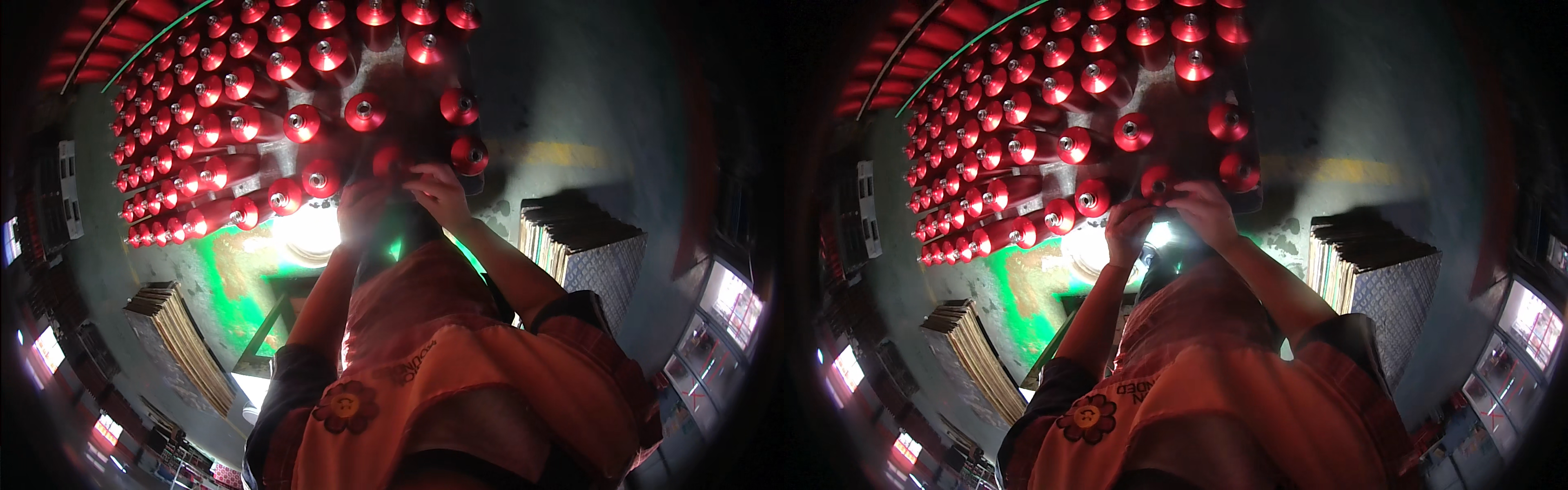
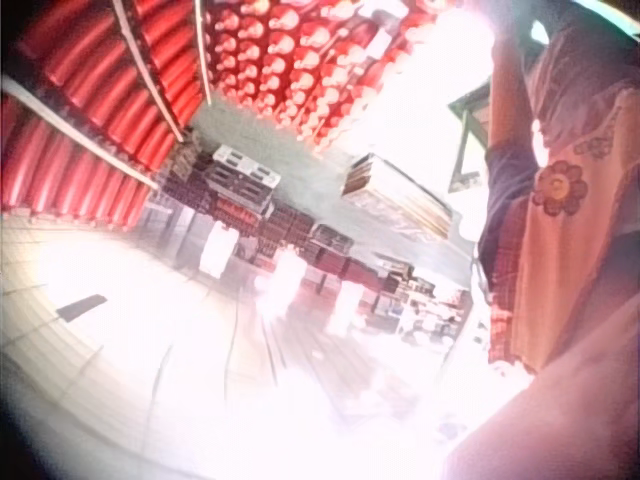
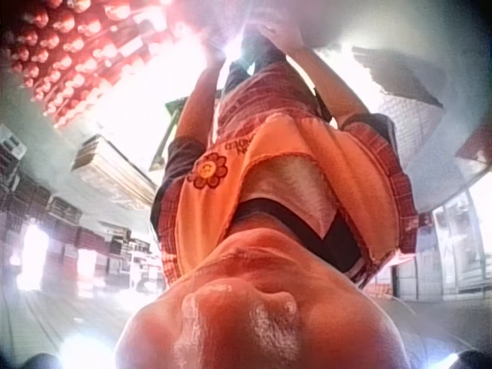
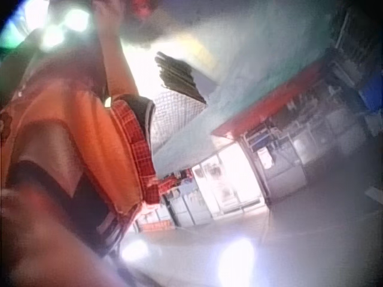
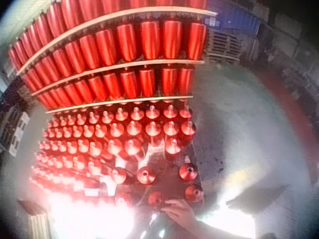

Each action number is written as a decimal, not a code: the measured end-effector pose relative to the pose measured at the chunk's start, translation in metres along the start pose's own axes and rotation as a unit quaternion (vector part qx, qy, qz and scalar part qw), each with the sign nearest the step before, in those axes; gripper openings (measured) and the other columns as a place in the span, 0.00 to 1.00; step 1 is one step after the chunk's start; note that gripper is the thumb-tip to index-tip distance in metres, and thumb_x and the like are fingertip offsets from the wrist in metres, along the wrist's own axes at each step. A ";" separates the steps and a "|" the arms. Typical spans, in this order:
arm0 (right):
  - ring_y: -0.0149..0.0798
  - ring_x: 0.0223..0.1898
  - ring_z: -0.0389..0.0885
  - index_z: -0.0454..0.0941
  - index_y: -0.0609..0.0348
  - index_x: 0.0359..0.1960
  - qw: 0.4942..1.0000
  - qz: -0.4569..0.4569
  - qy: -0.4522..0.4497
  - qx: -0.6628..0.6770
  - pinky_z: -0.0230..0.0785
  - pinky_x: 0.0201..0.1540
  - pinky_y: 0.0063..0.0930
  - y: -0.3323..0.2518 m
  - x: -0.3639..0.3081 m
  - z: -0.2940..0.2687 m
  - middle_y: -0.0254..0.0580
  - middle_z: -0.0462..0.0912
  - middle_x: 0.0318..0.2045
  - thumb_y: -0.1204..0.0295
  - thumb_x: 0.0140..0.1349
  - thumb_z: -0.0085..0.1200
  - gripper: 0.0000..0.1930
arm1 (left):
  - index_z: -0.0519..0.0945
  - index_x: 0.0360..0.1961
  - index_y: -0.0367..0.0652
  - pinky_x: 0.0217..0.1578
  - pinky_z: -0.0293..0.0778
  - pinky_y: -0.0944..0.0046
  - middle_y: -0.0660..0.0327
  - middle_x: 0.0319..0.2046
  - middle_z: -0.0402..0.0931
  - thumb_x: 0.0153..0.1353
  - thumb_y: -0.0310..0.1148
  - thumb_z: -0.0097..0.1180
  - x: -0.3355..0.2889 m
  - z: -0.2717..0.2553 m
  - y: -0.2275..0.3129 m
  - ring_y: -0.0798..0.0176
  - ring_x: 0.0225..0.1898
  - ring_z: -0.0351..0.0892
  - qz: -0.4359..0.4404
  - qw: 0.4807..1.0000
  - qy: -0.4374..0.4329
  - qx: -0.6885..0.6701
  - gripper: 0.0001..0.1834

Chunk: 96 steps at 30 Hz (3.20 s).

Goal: The person repeatedly picks up red cylindrical cans from a rotating rack and places them onto a metal tray. The person handles the cans one at a time, moving them between the rack and the tray in a repetitive cycle.

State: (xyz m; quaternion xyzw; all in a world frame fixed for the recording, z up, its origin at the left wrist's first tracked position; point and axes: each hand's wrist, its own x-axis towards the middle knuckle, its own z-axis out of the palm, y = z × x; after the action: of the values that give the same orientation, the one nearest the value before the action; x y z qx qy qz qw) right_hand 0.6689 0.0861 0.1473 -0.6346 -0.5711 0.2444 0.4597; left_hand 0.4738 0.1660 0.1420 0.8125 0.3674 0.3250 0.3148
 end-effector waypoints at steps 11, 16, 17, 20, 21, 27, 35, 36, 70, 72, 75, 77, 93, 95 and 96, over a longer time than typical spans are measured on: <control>0.22 0.28 0.74 0.76 0.51 0.58 0.964 0.244 0.075 0.075 0.71 0.33 0.21 0.019 -0.018 -0.040 0.29 0.77 0.25 0.72 0.58 0.66 0.25 | 0.74 0.58 0.48 0.33 0.79 0.64 0.58 0.35 0.83 0.59 0.34 0.64 0.026 0.009 -0.006 0.63 0.31 0.84 -0.247 0.940 -0.123 -0.199 0.25; 0.23 0.21 0.73 0.73 0.50 0.61 0.948 0.305 0.091 0.028 0.66 0.24 0.21 0.036 -0.013 -0.066 0.29 0.76 0.21 0.72 0.60 0.64 0.26 | 0.72 0.61 0.55 0.37 0.80 0.56 0.54 0.38 0.85 0.61 0.45 0.61 0.044 0.008 0.003 0.54 0.36 0.87 -0.240 0.935 -0.246 -0.086 0.27; 0.23 0.20 0.72 0.74 0.50 0.61 0.956 0.284 0.070 -0.003 0.66 0.23 0.22 0.041 -0.011 -0.067 0.29 0.76 0.21 0.72 0.60 0.64 0.25 | 0.75 0.57 0.56 0.34 0.79 0.55 0.53 0.34 0.84 0.61 0.47 0.61 0.044 0.008 0.003 0.53 0.33 0.86 -0.182 0.957 -0.204 -0.092 0.24; 0.22 0.20 0.72 0.75 0.50 0.56 0.972 0.223 0.053 -0.053 0.65 0.22 0.22 0.050 -0.009 -0.067 0.28 0.76 0.21 0.73 0.61 0.62 0.21 | 0.78 0.52 0.56 0.30 0.76 0.55 0.54 0.30 0.82 0.62 0.47 0.60 0.037 0.009 0.003 0.54 0.29 0.83 -0.246 0.937 -0.207 -0.139 0.19; 0.22 0.20 0.72 0.76 0.50 0.55 0.973 0.217 0.064 -0.052 0.65 0.22 0.22 0.051 -0.010 -0.066 0.28 0.77 0.21 0.73 0.62 0.62 0.19 | 0.79 0.48 0.56 0.30 0.76 0.54 0.54 0.29 0.82 0.60 0.45 0.61 0.030 0.008 0.006 0.53 0.28 0.82 -0.209 0.954 -0.179 -0.117 0.16; 0.21 0.20 0.69 0.76 0.59 0.49 0.980 0.164 -0.028 0.110 0.61 0.21 0.21 0.021 -0.046 -0.061 0.29 0.78 0.27 0.79 0.61 0.61 0.14 | 0.82 0.39 0.58 0.35 0.78 0.53 0.57 0.31 0.82 0.54 0.39 0.59 -0.066 -0.030 0.050 0.49 0.30 0.82 -0.121 0.988 -0.035 -0.087 0.10; 0.19 0.20 0.67 0.76 0.62 0.46 0.917 0.145 -0.341 0.151 0.58 0.20 0.15 -0.083 -0.158 -0.057 0.33 0.77 0.31 0.85 0.57 0.61 0.15 | 0.84 0.45 0.49 0.34 0.77 0.58 0.53 0.27 0.82 0.52 0.40 0.63 -0.292 -0.087 0.205 0.53 0.26 0.81 -0.234 0.935 0.156 -0.214 0.18; 0.19 0.20 0.67 0.76 0.62 0.46 0.894 0.147 -0.383 0.178 0.58 0.20 0.15 -0.096 -0.176 -0.055 0.34 0.77 0.32 0.85 0.57 0.61 0.15 | 0.83 0.46 0.48 0.34 0.76 0.58 0.53 0.27 0.81 0.51 0.40 0.64 -0.321 -0.091 0.229 0.54 0.25 0.79 -0.271 0.934 0.150 -0.177 0.19; 0.18 0.25 0.69 0.79 0.61 0.44 0.746 0.001 -0.647 0.158 0.61 0.27 0.13 -0.558 -0.594 0.267 0.25 0.77 0.28 0.84 0.54 0.65 0.15 | 0.84 0.39 0.39 0.14 0.54 0.74 0.71 0.13 0.69 0.52 0.23 0.61 -1.104 -0.544 0.330 0.79 0.13 0.62 -0.517 0.713 0.474 -0.021 0.11; 0.17 0.29 0.69 0.79 0.61 0.44 0.761 -0.037 -0.627 0.162 0.61 0.32 0.12 -0.581 -0.593 0.298 0.24 0.76 0.29 0.83 0.55 0.65 0.15 | 0.84 0.39 0.39 0.14 0.56 0.72 0.68 0.15 0.71 0.52 0.22 0.62 -1.121 -0.550 0.304 0.78 0.13 0.64 -0.532 0.685 0.494 -0.067 0.12; 0.19 0.30 0.71 0.78 0.62 0.44 0.762 -0.039 -0.628 0.150 0.63 0.32 0.14 -0.611 -0.586 0.353 0.25 0.77 0.30 0.84 0.55 0.63 0.14 | 0.85 0.41 0.40 0.16 0.58 0.73 0.67 0.18 0.73 0.55 0.25 0.64 -1.140 -0.560 0.290 0.78 0.16 0.65 -0.469 0.772 0.425 0.061 0.11; 0.22 0.32 0.73 0.77 0.63 0.43 0.760 -0.085 -0.624 0.162 0.66 0.34 0.17 -0.619 -0.583 0.397 0.28 0.78 0.31 0.85 0.55 0.62 0.14 | 0.84 0.44 0.40 0.16 0.58 0.74 0.68 0.18 0.74 0.58 0.28 0.65 -1.153 -0.564 0.289 0.78 0.16 0.65 -0.487 0.748 0.451 -0.008 0.12; 0.20 0.25 0.67 0.76 0.59 0.59 0.690 -0.080 -0.714 0.087 0.64 0.31 0.17 -0.587 -0.541 0.500 0.24 0.70 0.22 0.81 0.52 0.63 0.28 | 0.82 0.50 0.37 0.36 0.72 0.73 0.64 0.35 0.82 0.67 0.29 0.55 -1.167 -0.539 0.255 0.75 0.33 0.76 -0.337 0.469 0.772 0.265 0.12; 0.18 0.22 0.61 0.76 0.61 0.58 0.682 -0.092 -0.716 0.116 0.58 0.28 0.14 -0.583 -0.532 0.476 0.21 0.65 0.19 0.83 0.54 0.62 0.27 | 0.81 0.50 0.37 0.34 0.70 0.75 0.63 0.35 0.82 0.67 0.28 0.54 -1.120 -0.516 0.275 0.76 0.31 0.74 -0.338 0.502 0.779 0.167 0.12; 0.17 0.22 0.62 0.76 0.61 0.58 0.683 -0.067 -0.721 0.096 0.58 0.28 0.13 -0.576 -0.525 0.463 0.20 0.65 0.19 0.83 0.54 0.62 0.26 | 0.81 0.50 0.37 0.33 0.69 0.75 0.64 0.34 0.82 0.67 0.28 0.54 -1.092 -0.495 0.279 0.76 0.30 0.74 -0.332 0.529 0.772 0.120 0.12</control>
State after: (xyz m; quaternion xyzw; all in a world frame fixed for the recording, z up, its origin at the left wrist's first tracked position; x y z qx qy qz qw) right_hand -0.1257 -0.3147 0.3195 -0.1753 -0.7405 0.6485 -0.0206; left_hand -0.3594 -0.7227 0.3192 0.0947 0.7462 0.6503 -0.1060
